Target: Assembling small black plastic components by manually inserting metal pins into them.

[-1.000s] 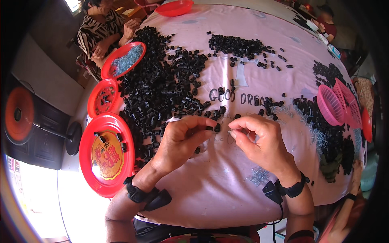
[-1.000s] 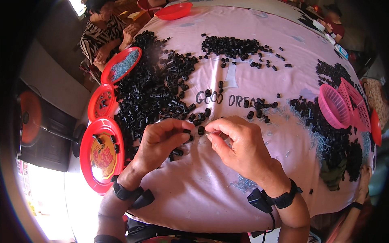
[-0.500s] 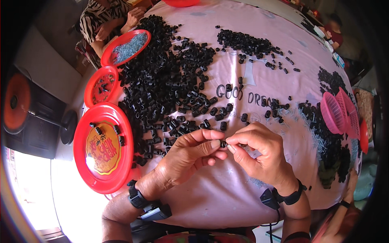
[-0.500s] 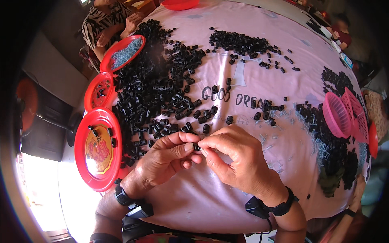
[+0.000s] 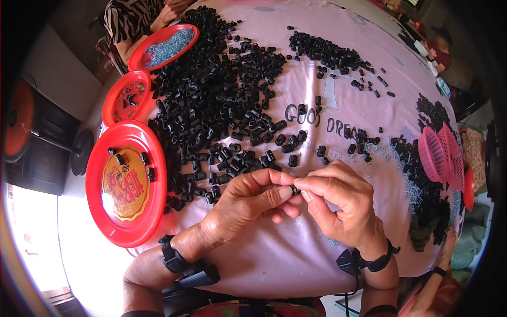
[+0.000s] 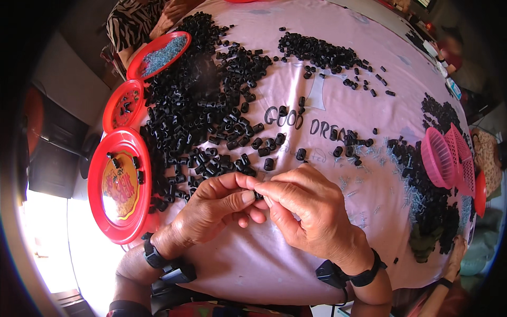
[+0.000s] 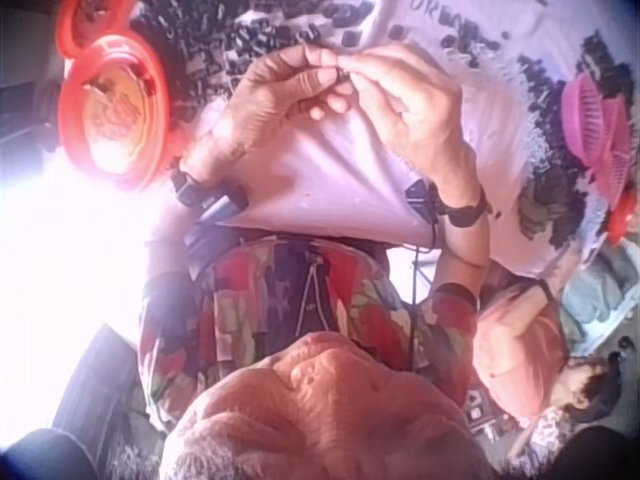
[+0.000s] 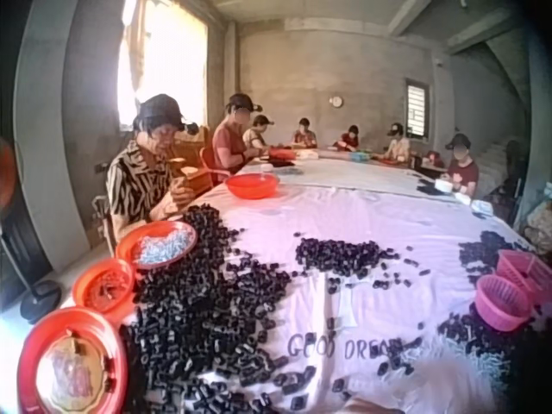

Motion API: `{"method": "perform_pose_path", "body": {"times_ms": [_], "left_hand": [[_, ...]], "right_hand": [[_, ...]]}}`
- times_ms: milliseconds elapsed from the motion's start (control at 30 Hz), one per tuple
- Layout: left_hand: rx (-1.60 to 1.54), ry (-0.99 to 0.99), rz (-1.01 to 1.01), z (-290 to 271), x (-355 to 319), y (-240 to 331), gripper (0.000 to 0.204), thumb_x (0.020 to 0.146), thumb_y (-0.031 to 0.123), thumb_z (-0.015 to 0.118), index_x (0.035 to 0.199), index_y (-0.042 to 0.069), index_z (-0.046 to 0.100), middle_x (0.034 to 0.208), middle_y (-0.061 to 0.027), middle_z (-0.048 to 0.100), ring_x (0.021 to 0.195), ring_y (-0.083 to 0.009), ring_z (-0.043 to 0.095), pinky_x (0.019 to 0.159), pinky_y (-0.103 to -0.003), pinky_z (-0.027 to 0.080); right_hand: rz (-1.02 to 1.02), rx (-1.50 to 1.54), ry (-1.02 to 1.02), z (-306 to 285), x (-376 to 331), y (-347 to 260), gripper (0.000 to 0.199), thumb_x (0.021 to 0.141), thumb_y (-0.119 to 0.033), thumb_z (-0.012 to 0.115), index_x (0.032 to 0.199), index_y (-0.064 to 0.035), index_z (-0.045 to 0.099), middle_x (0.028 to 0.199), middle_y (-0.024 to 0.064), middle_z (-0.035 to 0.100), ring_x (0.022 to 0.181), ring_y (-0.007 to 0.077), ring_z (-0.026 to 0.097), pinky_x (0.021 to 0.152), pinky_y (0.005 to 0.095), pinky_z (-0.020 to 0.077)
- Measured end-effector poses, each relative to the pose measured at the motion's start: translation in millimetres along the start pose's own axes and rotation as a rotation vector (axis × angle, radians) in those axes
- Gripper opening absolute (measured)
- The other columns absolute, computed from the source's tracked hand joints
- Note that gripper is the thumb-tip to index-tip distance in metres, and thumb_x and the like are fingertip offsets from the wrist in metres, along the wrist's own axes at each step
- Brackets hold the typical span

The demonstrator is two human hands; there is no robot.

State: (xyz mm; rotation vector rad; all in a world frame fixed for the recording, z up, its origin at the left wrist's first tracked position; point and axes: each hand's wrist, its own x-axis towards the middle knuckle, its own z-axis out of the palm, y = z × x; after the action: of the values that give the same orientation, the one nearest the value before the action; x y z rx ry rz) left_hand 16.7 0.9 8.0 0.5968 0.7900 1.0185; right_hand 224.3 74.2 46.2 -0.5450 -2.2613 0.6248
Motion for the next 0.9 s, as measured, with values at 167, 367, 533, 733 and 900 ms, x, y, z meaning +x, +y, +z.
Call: {"method": "perform_pose_path", "body": {"times_ms": [167, 367, 533, 733, 900], "left_hand": [[-0.063, -0.099, -0.068, -3.8, -1.8, 1.7, 0.031, 0.110, 0.023, 0.058, 0.134, 0.005, 0.062, 0.116, -0.0076, 0.074, 0.099, -0.0127, 0.072, 0.082, -0.026, 0.058], [-0.118, -0.153, -0.071, -8.0, -0.7, -0.3, 0.031, 0.110, 0.023, 0.058, 0.135, 0.005, 0.061, 0.118, -0.0079, 0.073, 0.101, -0.0130, 0.071, 0.085, -0.027, 0.058], [-0.193, -0.004, 0.080, -9.1, 1.8, -6.4, 0.025, 0.109, 0.019, 0.059, 0.131, 0.007, 0.062, 0.126, -0.0088, 0.069, 0.111, -0.0155, 0.068, 0.095, -0.031, 0.054], [-0.189, -0.042, 0.075, -15.4, 2.0, 1.7, 0.022, 0.109, 0.018, 0.058, 0.129, 0.009, 0.061, 0.118, -0.0054, 0.070, 0.100, -0.0130, 0.068, 0.089, -0.028, 0.055], [0.019, -0.059, -0.028, 0.7, 1.0, 1.7, 0.026, 0.110, 0.017, 0.058, 0.133, 0.005, 0.059, 0.114, -0.0045, 0.070, 0.095, -0.0101, 0.067, 0.088, -0.026, 0.055]], "right_hand": [[-0.012, 0.001, -0.006, -6.2, 2.4, -3.7, 0.036, 0.081, 0.007, 0.075, 0.114, -0.0046, 0.077, 0.092, 0.0081, 0.071, 0.077, 0.0239, 0.066, 0.068, 0.0350, 0.0552], [0.001, -0.003, -0.026, -6.6, 3.2, -3.6, 0.028, 0.083, 0.002, 0.078, 0.110, -0.0045, 0.077, 0.091, 0.0086, 0.071, 0.079, 0.0237, 0.067, 0.069, 0.0348, 0.0547], [0.219, -0.197, 0.071, -14.1, 0.9, 14.3, 0.016, 0.089, -0.003, 0.073, 0.105, -0.0010, 0.075, 0.093, 0.0126, 0.072, 0.085, 0.0295, 0.069, 0.074, 0.0392, 0.0551], [0.316, -0.440, -0.019, -23.1, -8.4, 43.5, 0.020, 0.089, -0.004, 0.071, 0.109, -0.0014, 0.074, 0.096, 0.0142, 0.071, 0.089, 0.0341, 0.067, 0.079, 0.0425, 0.0541], [0.251, -0.486, -0.102, -17.8, -11.4, 49.5, 0.028, 0.087, -0.006, 0.075, 0.114, -0.0029, 0.071, 0.099, 0.0131, 0.069, 0.094, 0.0335, 0.067, 0.081, 0.0437, 0.0543]]}}
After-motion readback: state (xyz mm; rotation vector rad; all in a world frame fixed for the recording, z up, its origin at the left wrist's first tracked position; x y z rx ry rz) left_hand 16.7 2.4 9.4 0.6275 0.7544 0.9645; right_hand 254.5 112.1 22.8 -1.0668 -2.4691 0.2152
